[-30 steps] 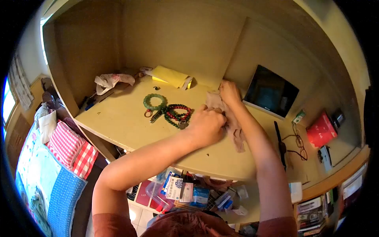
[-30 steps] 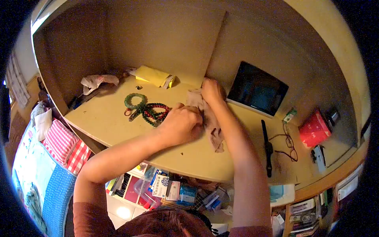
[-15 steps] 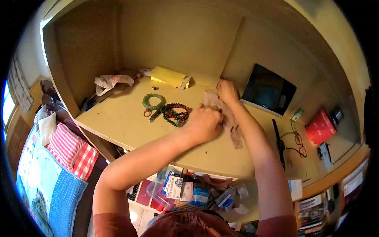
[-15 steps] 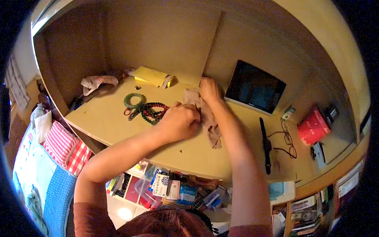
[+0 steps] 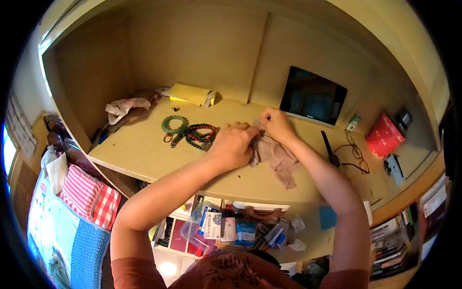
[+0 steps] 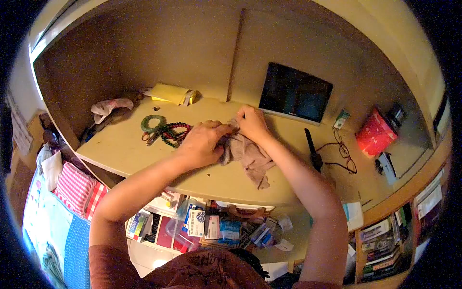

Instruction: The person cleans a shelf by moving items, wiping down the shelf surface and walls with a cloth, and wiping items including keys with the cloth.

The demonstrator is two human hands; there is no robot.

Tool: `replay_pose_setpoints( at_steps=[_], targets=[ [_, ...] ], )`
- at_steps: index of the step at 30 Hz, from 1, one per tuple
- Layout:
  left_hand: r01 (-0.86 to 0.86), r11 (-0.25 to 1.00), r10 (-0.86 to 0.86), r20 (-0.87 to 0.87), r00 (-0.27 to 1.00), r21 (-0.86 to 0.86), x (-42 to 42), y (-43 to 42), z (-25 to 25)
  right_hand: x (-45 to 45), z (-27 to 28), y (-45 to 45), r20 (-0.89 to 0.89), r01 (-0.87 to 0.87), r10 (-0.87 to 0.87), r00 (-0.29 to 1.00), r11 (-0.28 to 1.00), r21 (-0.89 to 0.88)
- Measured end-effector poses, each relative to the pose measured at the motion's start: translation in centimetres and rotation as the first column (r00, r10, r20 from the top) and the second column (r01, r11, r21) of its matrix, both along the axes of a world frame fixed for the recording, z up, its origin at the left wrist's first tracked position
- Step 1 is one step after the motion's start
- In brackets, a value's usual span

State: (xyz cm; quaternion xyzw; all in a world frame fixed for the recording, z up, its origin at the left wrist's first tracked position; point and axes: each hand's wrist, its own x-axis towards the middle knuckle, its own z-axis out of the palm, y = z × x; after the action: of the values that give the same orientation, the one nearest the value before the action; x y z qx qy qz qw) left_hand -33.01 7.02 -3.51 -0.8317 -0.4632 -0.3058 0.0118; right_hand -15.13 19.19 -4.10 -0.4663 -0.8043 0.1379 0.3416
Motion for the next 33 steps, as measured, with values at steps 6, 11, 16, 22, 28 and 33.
replay_pose_setpoints(
  at_steps=[6,11,16,22,28,33],
  targets=[
    [0.010,1.000,-0.011,0.037,0.999,0.015,0.1,0.1,0.2,0.3,-2.0,1.0,-0.313,-0.114,0.105,0.944,0.993,-0.009],
    [0.036,0.998,-0.030,0.116,0.993,-0.046,0.0,0.3,0.6,0.7,-1.9,0.9,-0.600,-0.231,0.107,0.793,0.964,-0.133],
    [0.091,0.995,-0.084,0.159,0.984,-0.038,-0.2,0.5,0.5,0.7,-1.9,1.1,-0.670,-0.341,0.174,0.722,0.932,-0.125],
    [0.099,0.994,-0.092,0.131,0.987,-0.048,-0.1,0.4,0.5,0.6,-2.2,0.7,-0.422,-0.079,0.113,0.899,0.992,0.098],
    [0.055,0.991,-0.059,0.032,0.998,0.126,0.5,-0.1,0.2,-0.7,0.9,2.6,0.004,0.029,-0.032,0.999,0.944,0.328],
    [0.018,1.000,-0.018,-0.037,0.999,0.013,0.5,0.1,0.1,-3.2,0.4,5.4,0.131,0.123,-0.167,0.977,0.949,0.290]
  ],
)
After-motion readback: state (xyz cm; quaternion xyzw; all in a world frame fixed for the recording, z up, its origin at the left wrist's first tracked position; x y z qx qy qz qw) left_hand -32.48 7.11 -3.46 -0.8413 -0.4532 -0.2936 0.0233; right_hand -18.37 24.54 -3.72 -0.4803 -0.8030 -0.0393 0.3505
